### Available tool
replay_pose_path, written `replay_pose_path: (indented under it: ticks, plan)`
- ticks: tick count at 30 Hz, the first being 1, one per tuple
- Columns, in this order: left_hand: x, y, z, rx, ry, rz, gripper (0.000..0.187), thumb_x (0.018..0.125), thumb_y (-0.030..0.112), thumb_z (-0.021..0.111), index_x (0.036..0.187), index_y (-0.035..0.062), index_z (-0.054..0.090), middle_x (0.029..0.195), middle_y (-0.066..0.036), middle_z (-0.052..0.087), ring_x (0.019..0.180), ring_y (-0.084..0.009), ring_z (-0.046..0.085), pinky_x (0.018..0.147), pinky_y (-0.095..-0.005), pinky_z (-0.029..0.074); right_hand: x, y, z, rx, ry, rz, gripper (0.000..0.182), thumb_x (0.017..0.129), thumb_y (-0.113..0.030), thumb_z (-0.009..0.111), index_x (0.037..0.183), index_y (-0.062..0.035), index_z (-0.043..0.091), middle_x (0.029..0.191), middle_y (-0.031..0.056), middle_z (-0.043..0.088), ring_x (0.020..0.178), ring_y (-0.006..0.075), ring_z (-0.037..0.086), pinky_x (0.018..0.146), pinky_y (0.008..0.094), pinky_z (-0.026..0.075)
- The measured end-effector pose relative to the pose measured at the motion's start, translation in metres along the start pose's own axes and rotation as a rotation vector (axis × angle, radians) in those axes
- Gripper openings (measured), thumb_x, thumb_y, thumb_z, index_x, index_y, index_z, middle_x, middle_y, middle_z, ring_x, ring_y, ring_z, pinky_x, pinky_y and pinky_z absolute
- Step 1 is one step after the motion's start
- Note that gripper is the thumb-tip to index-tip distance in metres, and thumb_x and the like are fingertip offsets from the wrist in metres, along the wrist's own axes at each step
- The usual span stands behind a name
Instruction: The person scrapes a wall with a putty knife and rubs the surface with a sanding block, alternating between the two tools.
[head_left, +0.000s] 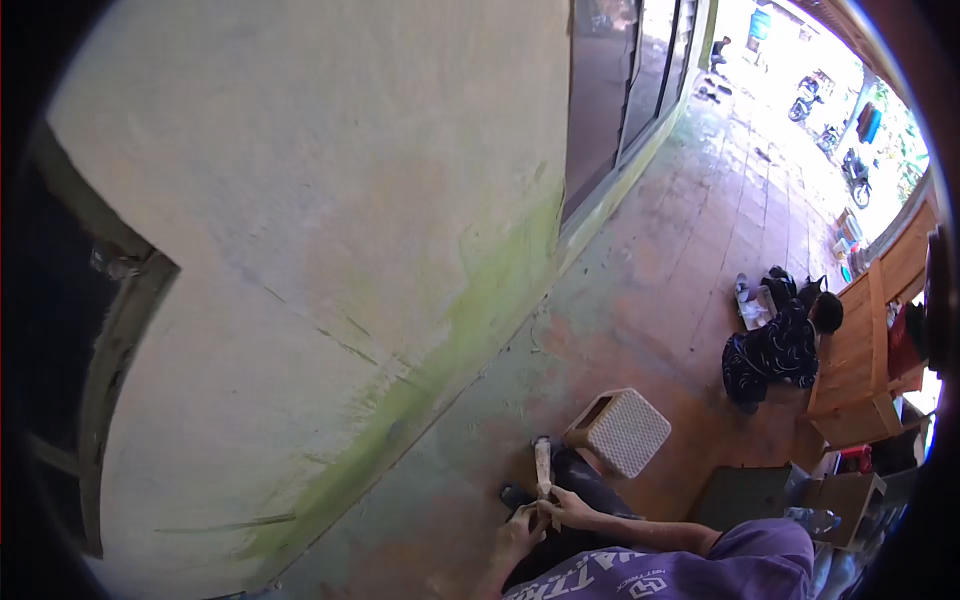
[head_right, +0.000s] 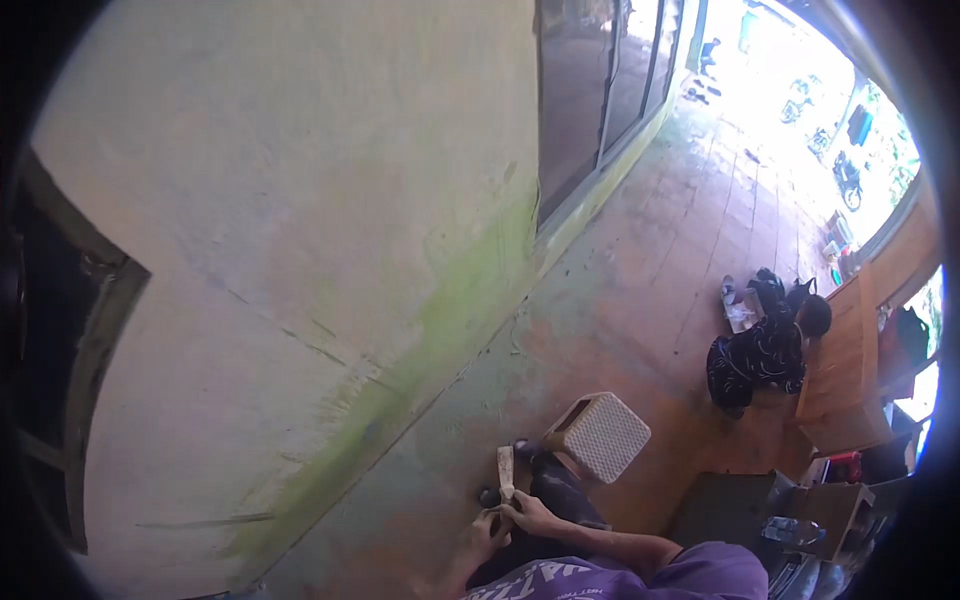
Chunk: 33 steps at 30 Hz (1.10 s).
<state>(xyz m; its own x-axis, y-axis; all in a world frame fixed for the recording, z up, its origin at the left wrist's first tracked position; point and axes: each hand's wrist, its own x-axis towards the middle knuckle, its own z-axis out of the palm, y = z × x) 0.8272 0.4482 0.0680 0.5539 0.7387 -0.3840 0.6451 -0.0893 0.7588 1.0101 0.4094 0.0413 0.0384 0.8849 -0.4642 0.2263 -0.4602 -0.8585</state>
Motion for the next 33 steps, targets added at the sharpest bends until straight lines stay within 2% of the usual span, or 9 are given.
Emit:
replay_pose_path:
  ticks: [5,8,11,14,17,20,26,29,33]
  plan:
    - [0.001,-0.096,0.024,-0.12,0.165,0.348,0.036,0.087,0.019,0.069,0.121,0.0077,0.066,0.112,-0.02,0.07,0.104,-0.037,0.068,0.092,-0.0426,0.054,-0.024,-0.032,-0.02,0.116,0.19,0.058,0.038,0.1,-0.035,0.057,0.106,0.0024,0.055,0.09,0.0221,0.068,0.084,0.0299,0.069,0.075,0.043,0.052]
    - [-0.028,-0.059,-0.012,-0.044,0.126,0.074,0.044,0.081,0.011,0.07,0.125,0.0072,0.063,0.112,-0.02,0.069,0.106,-0.0341,0.068,0.094,-0.0414,0.054,-0.022,-0.011,-0.038,0.132,0.274,0.009,0.037,0.099,-0.034,0.057,0.103,0.0031,0.056,0.091,0.0222,0.067,0.083,0.0309,0.067,0.076,0.0432,0.051]
    - [-0.06,-0.016,-0.02,-0.218,0.41,-0.058,0.049,0.082,0.01,0.071,0.129,0.0053,0.059,0.113,-0.016,0.069,0.105,-0.0306,0.069,0.091,-0.0424,0.055,-0.033,0.001,-0.06,0.092,0.311,0.021,0.037,0.095,-0.033,0.058,0.101,0.0031,0.057,0.09,0.0201,0.065,0.082,0.0297,0.065,0.076,0.043,0.05]
    - [-0.074,-0.023,0.015,-0.856,0.725,-0.14,0.047,0.083,0.01,0.073,0.128,0.006,0.059,0.116,-0.011,0.068,0.105,-0.0272,0.068,0.089,-0.0407,0.056,-0.063,-0.021,-0.082,-0.02,0.3,-0.011,0.037,0.091,-0.033,0.059,0.102,0.0019,0.06,0.081,0.0144,0.063,0.08,0.024,0.062,0.074,0.0421,0.049]
    - [-0.086,-0.073,0.049,-1.871,0.419,-0.338,0.041,0.085,0.011,0.074,0.123,0.0066,0.06,0.117,-0.008,0.067,0.106,-0.027,0.068,0.09,-0.0389,0.056,-0.087,-0.004,-0.092,0.072,0.24,-0.003,0.034,0.088,-0.031,0.063,0.1,0.0006,0.062,0.076,0.0076,0.06,0.073,0.0171,0.058,0.066,0.0384,0.048]
    - [-0.108,-0.066,0.098,-1.912,0.642,-0.276,0.033,0.086,0.008,0.072,0.117,0.0068,0.062,0.116,-0.012,0.068,0.109,-0.0267,0.068,0.094,-0.0368,0.055,-0.143,-0.027,-0.109,0.089,0.123,0.056,0.023,0.091,-0.025,0.066,0.097,-0.0033,0.062,0.077,0.0008,0.059,0.064,0.0091,0.054,0.054,0.0276,0.043]
    - [-0.19,0.02,0.156,-1.727,0.591,0.024,0.03,0.093,0.0,0.056,0.122,-0.0031,0.062,0.123,-0.02,0.068,0.12,-0.0331,0.064,0.108,-0.0429,0.05,-0.202,0.091,-0.117,0.272,-0.086,0.14,0.019,0.093,-0.025,0.066,0.091,-0.009,0.058,0.068,-0.0044,0.05,0.053,0.0067,0.047,0.045,0.025,0.037]
    - [-0.237,0.038,0.176,-1.829,0.59,0.215,0.033,0.096,0.002,0.052,0.127,-0.0071,0.058,0.132,-0.022,0.063,0.124,-0.0353,0.061,0.112,-0.0453,0.047,-0.228,0.106,-0.101,0.237,-0.1,0.265,0.016,0.095,-0.024,0.064,0.089,-0.0106,0.056,0.067,-0.0058,0.046,0.05,0.0053,0.042,0.043,0.0242,0.034]
    - [-0.291,0.02,0.212,-2.101,0.802,0.084,0.032,0.097,0.0,0.054,0.129,-0.0046,0.056,0.134,-0.019,0.061,0.122,-0.0318,0.062,0.11,-0.041,0.048,-0.233,0.114,-0.077,0.192,-0.26,0.185,0.017,0.096,-0.024,0.064,0.089,-0.0104,0.055,0.068,-0.0051,0.046,0.051,0.0044,0.041,0.043,0.0231,0.031]
